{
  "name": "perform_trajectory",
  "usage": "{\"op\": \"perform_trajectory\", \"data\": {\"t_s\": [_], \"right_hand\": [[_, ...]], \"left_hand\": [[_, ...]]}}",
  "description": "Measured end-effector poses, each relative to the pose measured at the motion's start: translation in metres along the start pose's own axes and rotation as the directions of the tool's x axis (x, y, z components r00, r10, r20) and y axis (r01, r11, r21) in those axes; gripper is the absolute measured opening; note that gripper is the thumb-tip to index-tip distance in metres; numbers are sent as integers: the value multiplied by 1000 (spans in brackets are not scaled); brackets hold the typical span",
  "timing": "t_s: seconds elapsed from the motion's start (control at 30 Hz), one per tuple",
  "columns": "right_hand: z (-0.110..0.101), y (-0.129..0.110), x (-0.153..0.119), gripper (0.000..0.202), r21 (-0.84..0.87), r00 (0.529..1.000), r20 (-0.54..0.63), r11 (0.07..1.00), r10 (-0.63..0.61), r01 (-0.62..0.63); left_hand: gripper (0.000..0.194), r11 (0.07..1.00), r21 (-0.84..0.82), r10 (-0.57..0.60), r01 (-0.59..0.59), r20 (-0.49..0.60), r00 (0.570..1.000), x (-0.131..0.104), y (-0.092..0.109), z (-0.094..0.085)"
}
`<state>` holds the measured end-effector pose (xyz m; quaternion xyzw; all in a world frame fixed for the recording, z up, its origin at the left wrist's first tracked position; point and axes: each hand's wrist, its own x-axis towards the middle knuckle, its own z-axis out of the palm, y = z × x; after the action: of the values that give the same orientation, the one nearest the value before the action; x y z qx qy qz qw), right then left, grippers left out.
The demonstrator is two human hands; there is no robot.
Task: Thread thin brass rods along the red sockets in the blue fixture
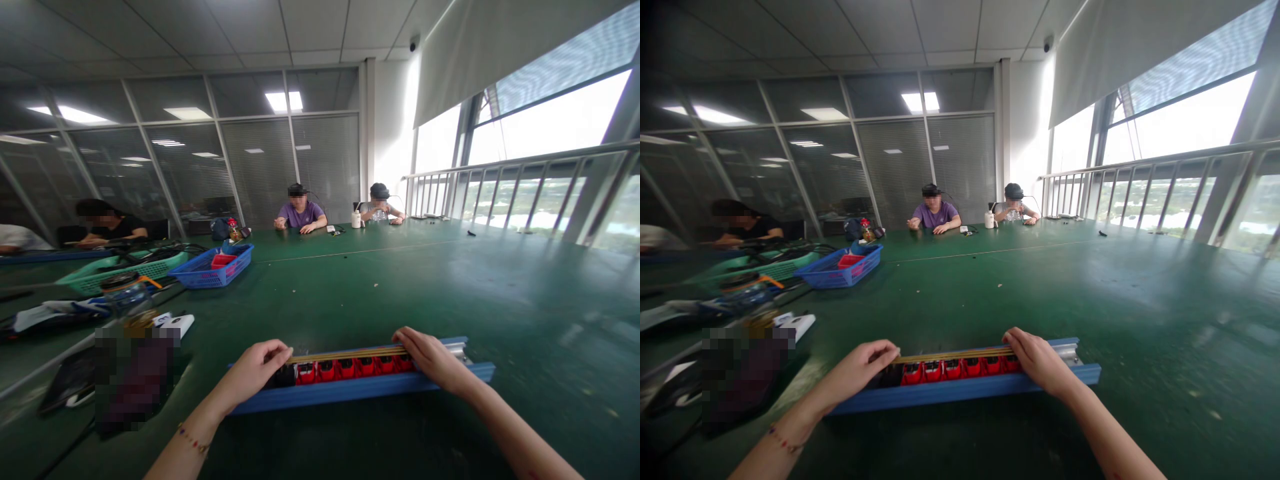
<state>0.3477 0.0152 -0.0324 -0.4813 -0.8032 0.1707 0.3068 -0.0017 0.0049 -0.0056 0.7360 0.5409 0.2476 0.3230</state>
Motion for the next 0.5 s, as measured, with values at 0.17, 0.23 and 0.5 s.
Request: {"op": "perform_trajectory", "data": {"t_s": [0.17, 0.23, 0.5], "right_hand": [[1, -2, 1, 29, 21, 999, -43, 999, 29, -28], [1, -1, 2, 29, 31, 997, -38, 997, 65, -64], [-2, 8, 1, 36, 156, 984, 14, 971, 179, -179]], "left_hand": [[37, 1000, -9, -3, 3, 3, 1000, 2, -4, 1], [39, 1000, -3, -23, 23, -18, 1000, 2, -6, 1], [39, 996, -81, -46, 44, -27, 999, 4, -6, 2]]}}
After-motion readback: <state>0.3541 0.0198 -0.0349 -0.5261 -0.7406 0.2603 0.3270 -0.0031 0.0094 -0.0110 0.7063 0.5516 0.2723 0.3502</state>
